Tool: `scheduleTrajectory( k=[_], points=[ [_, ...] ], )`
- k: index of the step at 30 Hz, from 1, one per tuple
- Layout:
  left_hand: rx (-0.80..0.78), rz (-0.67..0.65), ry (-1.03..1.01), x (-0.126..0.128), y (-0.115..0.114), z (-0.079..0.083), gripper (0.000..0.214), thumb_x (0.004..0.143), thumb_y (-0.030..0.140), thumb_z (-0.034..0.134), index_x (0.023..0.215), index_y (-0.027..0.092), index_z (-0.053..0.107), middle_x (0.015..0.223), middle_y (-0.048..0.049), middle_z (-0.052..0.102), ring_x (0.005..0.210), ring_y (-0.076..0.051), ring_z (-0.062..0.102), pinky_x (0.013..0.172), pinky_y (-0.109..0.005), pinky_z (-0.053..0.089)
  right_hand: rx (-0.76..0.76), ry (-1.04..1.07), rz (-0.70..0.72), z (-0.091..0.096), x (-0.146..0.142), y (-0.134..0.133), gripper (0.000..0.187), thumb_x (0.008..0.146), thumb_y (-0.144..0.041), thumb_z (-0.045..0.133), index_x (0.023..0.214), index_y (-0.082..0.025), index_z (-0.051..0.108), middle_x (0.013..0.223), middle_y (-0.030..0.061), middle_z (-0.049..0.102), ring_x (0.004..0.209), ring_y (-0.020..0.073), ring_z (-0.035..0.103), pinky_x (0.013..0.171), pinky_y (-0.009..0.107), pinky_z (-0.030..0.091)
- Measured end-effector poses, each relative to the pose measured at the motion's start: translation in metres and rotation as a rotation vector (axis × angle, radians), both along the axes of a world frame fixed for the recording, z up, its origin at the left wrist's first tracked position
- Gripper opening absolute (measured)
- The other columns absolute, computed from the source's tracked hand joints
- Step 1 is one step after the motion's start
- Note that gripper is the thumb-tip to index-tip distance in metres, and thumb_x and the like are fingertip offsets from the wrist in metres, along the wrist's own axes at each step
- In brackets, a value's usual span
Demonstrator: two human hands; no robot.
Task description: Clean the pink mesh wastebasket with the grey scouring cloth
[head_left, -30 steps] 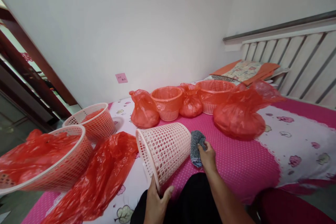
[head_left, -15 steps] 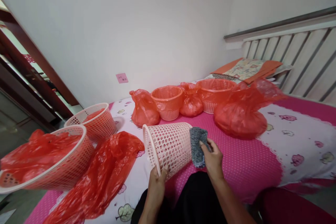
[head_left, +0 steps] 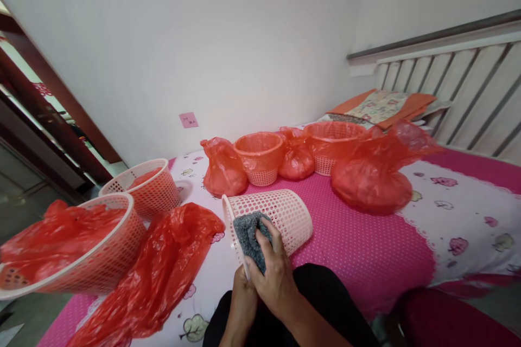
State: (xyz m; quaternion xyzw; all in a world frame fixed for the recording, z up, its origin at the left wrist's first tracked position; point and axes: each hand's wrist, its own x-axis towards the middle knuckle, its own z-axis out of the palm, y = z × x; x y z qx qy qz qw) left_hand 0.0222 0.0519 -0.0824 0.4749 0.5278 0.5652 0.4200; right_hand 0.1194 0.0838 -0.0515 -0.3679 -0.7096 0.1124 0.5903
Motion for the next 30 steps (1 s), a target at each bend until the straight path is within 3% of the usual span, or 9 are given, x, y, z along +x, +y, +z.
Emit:
scheduleTrajectory(
  k=[3,8,16,24,30],
  points=[
    [-0.014,-0.009,0.011,0.002,-0.004,-0.001,0.034,0.089,0.049,0.062,0.094,0.021,0.081,0.099,-0.0093,0.081,0.108,-0.034,0.071,0.093,-0.039,0.058,0.09,-0.045,-0.025,-0.001,0.004,-0.001,0.052,0.091,-0.012,0.06,0.141,-0.026,0.056,0.152,0.0142,0.047,0.141,0.0317,0.05,0.11,0.054,0.054],
    [-0.001,0.0,0.014,0.008,-0.008,0.001,0.033,0.089,0.048,0.062,0.096,0.023,0.082,0.104,-0.0093,0.081,0.109,-0.035,0.07,0.094,-0.04,0.058,0.209,-0.121,-0.03,0.006,0.011,-0.004,0.048,0.091,-0.005,0.053,0.133,-0.028,0.062,0.143,0.0126,0.056,0.129,0.0273,0.061,0.104,0.048,0.058],
    [0.015,0.005,0.051,0.004,-0.007,-0.012,0.037,0.088,0.047,0.063,0.106,0.018,0.078,0.11,-0.0119,0.08,0.11,-0.033,0.07,0.108,-0.049,0.05,0.119,-0.069,0.026,0.01,0.01,0.009,0.049,0.084,-0.001,0.054,0.128,-0.021,0.061,0.145,0.0138,0.055,0.135,0.0274,0.056,0.112,0.047,0.052],
    [-0.029,0.008,0.026,0.01,-0.008,-0.008,0.048,0.087,0.057,0.064,0.108,0.016,0.078,0.122,-0.0148,0.077,0.121,-0.036,0.065,0.115,-0.051,0.042,0.076,-0.07,-0.025,0.008,0.018,0.028,0.039,0.087,-0.003,0.055,0.123,-0.018,0.06,0.146,0.0179,0.053,0.136,0.0285,0.054,0.112,0.046,0.051],
    [-0.047,-0.011,0.033,0.012,-0.014,-0.009,0.049,0.088,0.057,0.064,0.111,0.017,0.079,0.119,-0.0144,0.078,0.119,-0.036,0.067,0.113,-0.05,0.045,0.026,-0.061,-0.106,0.002,0.036,0.045,0.03,0.091,-0.008,0.055,0.118,-0.02,0.06,0.145,0.0178,0.053,0.133,0.029,0.056,0.11,0.049,0.053]
  ],
)
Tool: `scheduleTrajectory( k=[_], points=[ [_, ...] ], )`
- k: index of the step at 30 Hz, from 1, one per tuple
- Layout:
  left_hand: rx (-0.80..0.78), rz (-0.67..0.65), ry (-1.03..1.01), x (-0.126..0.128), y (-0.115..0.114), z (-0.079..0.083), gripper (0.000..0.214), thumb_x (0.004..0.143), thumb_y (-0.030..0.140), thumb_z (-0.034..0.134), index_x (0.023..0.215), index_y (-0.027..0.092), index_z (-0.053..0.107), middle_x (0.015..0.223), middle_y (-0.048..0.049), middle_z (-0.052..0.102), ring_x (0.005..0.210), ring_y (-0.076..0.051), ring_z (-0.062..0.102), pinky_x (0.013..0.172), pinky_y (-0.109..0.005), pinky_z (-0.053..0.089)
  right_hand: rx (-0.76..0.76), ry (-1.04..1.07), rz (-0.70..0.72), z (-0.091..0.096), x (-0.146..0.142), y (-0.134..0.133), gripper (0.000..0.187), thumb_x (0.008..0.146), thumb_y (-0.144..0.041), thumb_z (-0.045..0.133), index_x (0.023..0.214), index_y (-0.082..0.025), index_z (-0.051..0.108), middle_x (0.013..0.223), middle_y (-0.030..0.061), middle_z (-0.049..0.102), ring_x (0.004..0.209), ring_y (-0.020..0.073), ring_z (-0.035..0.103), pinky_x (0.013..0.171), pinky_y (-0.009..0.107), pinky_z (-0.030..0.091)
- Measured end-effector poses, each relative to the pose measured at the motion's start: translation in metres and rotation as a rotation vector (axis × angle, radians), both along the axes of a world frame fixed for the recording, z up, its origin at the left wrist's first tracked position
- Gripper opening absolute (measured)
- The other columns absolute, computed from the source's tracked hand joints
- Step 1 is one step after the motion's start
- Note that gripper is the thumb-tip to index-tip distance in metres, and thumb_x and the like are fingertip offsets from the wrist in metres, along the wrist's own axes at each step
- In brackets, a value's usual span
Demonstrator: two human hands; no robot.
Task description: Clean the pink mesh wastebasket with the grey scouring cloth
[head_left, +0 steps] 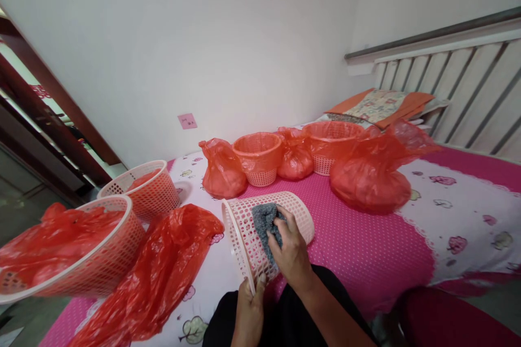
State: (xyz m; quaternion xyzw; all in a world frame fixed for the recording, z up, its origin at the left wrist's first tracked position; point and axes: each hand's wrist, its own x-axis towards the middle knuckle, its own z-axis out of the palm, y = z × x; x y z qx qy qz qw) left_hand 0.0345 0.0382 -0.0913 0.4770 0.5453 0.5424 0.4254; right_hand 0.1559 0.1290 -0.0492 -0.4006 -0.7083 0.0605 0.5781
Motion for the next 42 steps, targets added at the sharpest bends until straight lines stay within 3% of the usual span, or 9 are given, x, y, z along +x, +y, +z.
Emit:
scheduleTrajectory(
  k=[9,16,21,25,27,30,33,36,42],
  points=[
    [-0.048,0.043,-0.02,0.002,-0.01,-0.014,0.051,0.085,0.061,0.068,0.106,0.016,0.081,0.121,-0.0149,0.078,0.121,-0.037,0.067,0.114,-0.048,0.046,-0.063,0.003,-0.154,-0.027,0.044,0.033,0.023,0.095,-0.021,0.054,0.118,-0.021,0.06,0.14,0.0167,0.054,0.128,0.0302,0.057,0.104,0.052,0.055],
    [-0.064,0.037,-0.028,-0.001,-0.012,-0.012,0.052,0.085,0.06,0.069,0.11,0.017,0.079,0.12,-0.0133,0.078,0.118,-0.035,0.069,0.114,-0.049,0.046,-0.098,0.06,-0.275,-0.051,0.077,0.046,0.027,0.097,-0.034,0.051,0.117,-0.018,0.061,0.137,0.0192,0.053,0.123,0.0303,0.059,0.101,0.049,0.054],
    [-0.032,-0.044,0.01,-0.014,-0.007,-0.008,0.047,0.088,0.056,0.066,0.11,0.016,0.079,0.122,-0.0134,0.078,0.129,-0.035,0.063,0.121,-0.048,0.038,-0.204,0.202,-0.332,-0.072,0.089,0.056,0.037,0.091,-0.046,0.052,0.112,-0.017,0.062,0.132,0.0212,0.057,0.123,0.0332,0.057,0.105,0.052,0.048],
    [-0.042,-0.108,0.049,-0.027,-0.008,-0.007,0.047,0.093,0.053,0.061,0.119,0.017,0.077,0.126,-0.0118,0.077,0.136,-0.034,0.058,0.123,-0.051,0.034,-0.426,0.398,-0.372,-0.089,0.095,0.062,0.052,0.082,-0.06,0.054,0.107,-0.016,0.064,0.115,0.019,0.065,0.11,0.035,0.062,0.1,0.052,0.049],
    [-0.055,-0.218,0.037,-0.032,-0.01,-0.001,0.047,0.091,0.051,0.065,0.125,0.019,0.075,0.128,-0.0112,0.076,0.138,-0.035,0.056,0.124,-0.052,0.032,-0.521,0.468,-0.345,-0.095,0.097,0.062,0.055,0.081,-0.065,0.053,0.105,-0.016,0.065,0.107,0.0164,0.068,0.103,0.0342,0.064,0.096,0.051,0.051],
    [-0.073,-0.363,-0.039,-0.036,-0.011,0.017,0.056,0.083,0.049,0.075,0.13,0.019,0.071,0.135,-0.0127,0.072,0.136,-0.037,0.058,0.122,-0.053,0.035,-0.52,0.474,-0.321,-0.1,0.098,0.058,0.054,0.08,-0.066,0.056,0.101,-0.017,0.067,0.103,0.014,0.07,0.1,0.0331,0.064,0.093,0.048,0.051],
    [-0.042,-0.224,-0.147,-0.031,-0.005,0.04,0.063,0.08,0.05,0.078,0.133,0.018,0.069,0.138,-0.0141,0.07,0.133,-0.036,0.061,0.119,-0.051,0.041,-0.43,0.419,-0.304,-0.099,0.096,0.053,0.045,0.08,-0.061,0.058,0.094,-0.019,0.068,0.099,0.0113,0.069,0.097,0.0302,0.064,0.092,0.045,0.051],
    [-0.043,-0.078,-0.202,-0.022,0.005,0.05,0.061,0.079,0.05,0.08,0.129,0.017,0.07,0.135,-0.0149,0.072,0.128,-0.035,0.064,0.115,-0.049,0.046,-0.373,0.386,-0.264,-0.097,0.093,0.049,0.037,0.083,-0.055,0.06,0.091,-0.02,0.069,0.1,0.0104,0.069,0.096,0.0284,0.065,0.089,0.043,0.052],
    [-0.075,0.031,-0.316,-0.015,0.012,0.027,0.058,0.078,0.055,0.079,0.118,0.014,0.075,0.12,-0.0166,0.078,0.119,-0.035,0.07,0.109,-0.05,0.051,-0.295,0.36,-0.214,-0.09,0.088,0.042,0.029,0.091,-0.041,0.056,0.105,-0.02,0.071,0.112,0.0128,0.07,0.102,0.028,0.066,0.092,0.043,0.054]
  ],
)
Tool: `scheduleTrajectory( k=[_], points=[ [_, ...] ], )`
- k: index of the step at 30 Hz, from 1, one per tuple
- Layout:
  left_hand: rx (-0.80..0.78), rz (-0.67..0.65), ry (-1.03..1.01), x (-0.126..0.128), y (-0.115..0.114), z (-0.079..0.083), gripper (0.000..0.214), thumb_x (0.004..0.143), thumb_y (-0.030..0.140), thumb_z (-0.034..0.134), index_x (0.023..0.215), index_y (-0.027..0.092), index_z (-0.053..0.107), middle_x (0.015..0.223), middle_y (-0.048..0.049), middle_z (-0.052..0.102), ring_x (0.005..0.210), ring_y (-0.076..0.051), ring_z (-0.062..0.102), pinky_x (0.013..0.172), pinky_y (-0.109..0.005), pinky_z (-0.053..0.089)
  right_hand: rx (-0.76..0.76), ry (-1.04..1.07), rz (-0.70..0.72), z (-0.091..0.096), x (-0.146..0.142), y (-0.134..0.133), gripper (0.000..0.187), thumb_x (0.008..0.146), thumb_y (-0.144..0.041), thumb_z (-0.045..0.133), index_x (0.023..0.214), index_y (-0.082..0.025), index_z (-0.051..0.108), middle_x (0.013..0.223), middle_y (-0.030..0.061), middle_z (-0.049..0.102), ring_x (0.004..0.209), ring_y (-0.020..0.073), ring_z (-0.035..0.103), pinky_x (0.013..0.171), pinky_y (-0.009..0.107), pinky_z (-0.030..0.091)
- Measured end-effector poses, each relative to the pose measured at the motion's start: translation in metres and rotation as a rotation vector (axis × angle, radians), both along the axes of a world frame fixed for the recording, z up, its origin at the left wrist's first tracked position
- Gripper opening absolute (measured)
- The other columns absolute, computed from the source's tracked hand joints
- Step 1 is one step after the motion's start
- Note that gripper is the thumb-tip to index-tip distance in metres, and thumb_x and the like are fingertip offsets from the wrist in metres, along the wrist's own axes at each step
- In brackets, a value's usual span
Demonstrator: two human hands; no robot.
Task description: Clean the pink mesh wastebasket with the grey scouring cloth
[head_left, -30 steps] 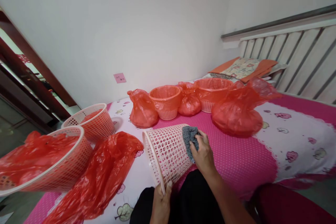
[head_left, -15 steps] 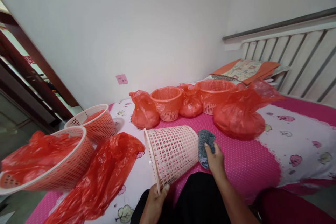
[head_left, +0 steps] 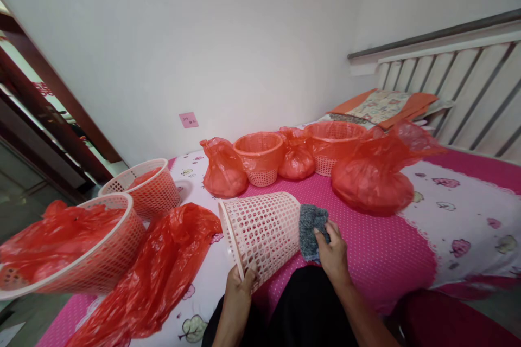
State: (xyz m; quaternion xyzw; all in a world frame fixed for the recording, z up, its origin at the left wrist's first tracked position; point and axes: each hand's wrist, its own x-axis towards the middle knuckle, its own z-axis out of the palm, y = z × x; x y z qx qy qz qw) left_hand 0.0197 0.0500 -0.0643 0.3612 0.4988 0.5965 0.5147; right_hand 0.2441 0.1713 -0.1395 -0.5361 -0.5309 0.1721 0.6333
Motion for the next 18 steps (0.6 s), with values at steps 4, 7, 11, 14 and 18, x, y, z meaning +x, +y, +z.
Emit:
scheduleTrajectory(
  k=[4,7,11,14,18],
  points=[
    [-0.014,-0.002,0.056,-0.007,-0.003,-0.012,0.058,0.074,0.055,0.081,0.114,0.013,0.076,0.117,-0.0175,0.079,0.118,-0.036,0.07,0.111,-0.053,0.049,0.048,-0.029,0.037,0.016,-0.016,-0.008,0.033,0.097,-0.038,0.051,0.116,-0.019,0.068,0.119,0.0142,0.068,0.109,0.0278,0.066,0.097,0.044,0.054],
    [-0.015,-0.016,0.118,-0.01,-0.005,-0.012,0.057,0.073,0.056,0.081,0.11,0.013,0.078,0.115,-0.0172,0.079,0.12,-0.038,0.068,0.113,-0.056,0.046,0.105,-0.064,0.096,0.035,-0.034,-0.02,0.033,0.1,-0.036,0.05,0.123,-0.019,0.066,0.126,0.0142,0.066,0.117,0.0275,0.064,0.101,0.044,0.054],
    [0.006,-0.031,0.155,-0.008,-0.008,-0.006,0.051,0.078,0.056,0.076,0.107,0.013,0.079,0.116,-0.0168,0.079,0.123,-0.037,0.067,0.115,-0.054,0.044,0.215,-0.154,0.193,0.066,-0.056,-0.041,0.028,0.101,-0.028,0.049,0.123,-0.021,0.065,0.131,0.0131,0.066,0.126,0.0275,0.061,0.108,0.046,0.052],
    [0.042,-0.055,0.16,-0.005,-0.009,-0.003,0.047,0.082,0.054,0.073,0.107,0.014,0.079,0.113,-0.015,0.08,0.121,-0.036,0.068,0.112,-0.052,0.046,0.262,-0.164,0.276,0.089,-0.071,-0.06,0.027,0.1,-0.021,0.048,0.122,-0.022,0.065,0.131,0.0126,0.065,0.127,0.0258,0.062,0.107,0.043,0.053],
    [0.08,-0.033,0.215,-0.004,-0.013,-0.006,0.038,0.083,0.05,0.072,0.1,0.016,0.079,0.103,-0.0114,0.081,0.11,-0.035,0.071,0.106,-0.05,0.051,0.227,-0.252,0.426,0.104,-0.095,-0.087,0.035,0.09,-0.021,0.065,0.125,-0.021,0.063,0.148,0.0159,0.053,0.136,0.0309,0.055,0.111,0.048,0.052]
  ],
)
